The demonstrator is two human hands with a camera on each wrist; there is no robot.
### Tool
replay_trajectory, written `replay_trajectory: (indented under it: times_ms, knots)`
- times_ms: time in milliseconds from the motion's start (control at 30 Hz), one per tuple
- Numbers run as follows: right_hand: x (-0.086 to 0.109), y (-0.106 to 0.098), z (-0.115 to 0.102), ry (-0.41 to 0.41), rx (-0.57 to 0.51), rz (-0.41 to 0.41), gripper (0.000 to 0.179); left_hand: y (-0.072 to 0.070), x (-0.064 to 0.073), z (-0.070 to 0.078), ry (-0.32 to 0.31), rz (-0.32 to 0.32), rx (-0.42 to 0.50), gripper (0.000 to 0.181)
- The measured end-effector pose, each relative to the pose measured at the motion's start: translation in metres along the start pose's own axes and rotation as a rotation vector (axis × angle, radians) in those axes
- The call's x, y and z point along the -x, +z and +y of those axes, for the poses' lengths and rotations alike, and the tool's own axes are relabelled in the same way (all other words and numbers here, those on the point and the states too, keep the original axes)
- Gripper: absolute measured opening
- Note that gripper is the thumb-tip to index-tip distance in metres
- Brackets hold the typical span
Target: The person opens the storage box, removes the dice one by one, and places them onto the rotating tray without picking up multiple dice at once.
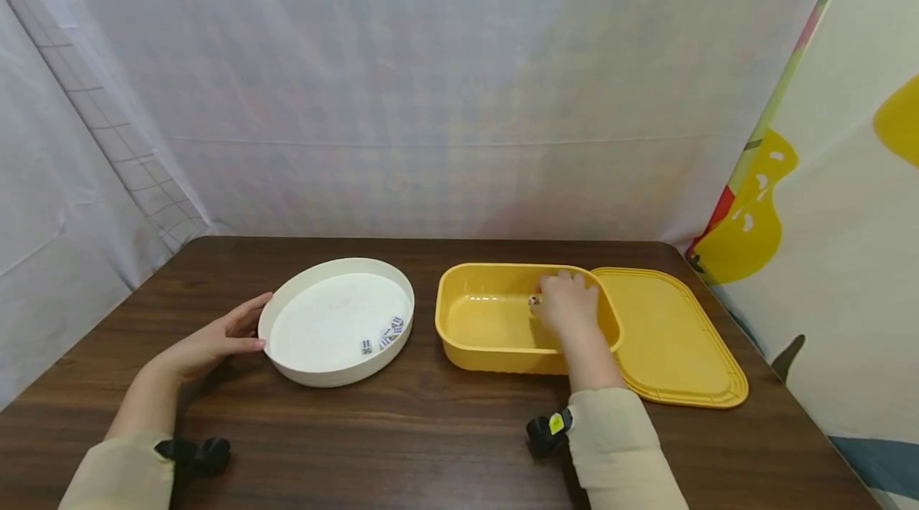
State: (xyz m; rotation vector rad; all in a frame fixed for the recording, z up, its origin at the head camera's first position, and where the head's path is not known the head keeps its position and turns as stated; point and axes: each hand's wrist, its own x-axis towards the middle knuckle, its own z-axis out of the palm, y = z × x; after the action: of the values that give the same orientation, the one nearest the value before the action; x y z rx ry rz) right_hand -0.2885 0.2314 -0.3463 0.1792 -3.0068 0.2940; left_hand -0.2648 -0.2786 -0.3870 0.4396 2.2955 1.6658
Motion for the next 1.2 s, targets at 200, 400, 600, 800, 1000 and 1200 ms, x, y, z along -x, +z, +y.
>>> replay_trajectory:
  times_ms: [200, 400, 600, 800, 1000, 1200]
  knots:
    - [-0.0017, 0.0014, -0.0011, 0.01, 0.006, -0.08, 0.037, -0.0001, 0.0006, 0.0006, -0.006, -0.007, 0.003, 0.086]
    - [-0.0011, 0.0037, -0.0001, 0.013, -0.016, -0.123, 0.041, 0.0005, 0.0006, 0.0008, -0.007, -0.007, 0.003, 0.086]
    - [-0.0019, 0.0042, 0.001, 0.011, -0.022, -0.138, 0.045, 0.0003, 0.0004, 0.0009, -0.01, -0.006, 0.004, 0.086]
    - [-0.0025, 0.0056, 0.0015, 0.005, -0.033, -0.136, 0.033, -0.0008, 0.0004, -0.0005, -0.011, -0.004, -0.001, 0.086]
    - [-0.003, 0.0056, 0.0007, 0.004, -0.036, -0.128, 0.022, -0.0011, 0.0005, -0.0004, -0.012, -0.005, -0.002, 0.086]
    - [-0.0028, 0.0045, 0.0006, 0.006, -0.041, -0.127, 0.02, -0.0007, 0.0008, 0.0005, -0.015, -0.001, -0.012, 0.086]
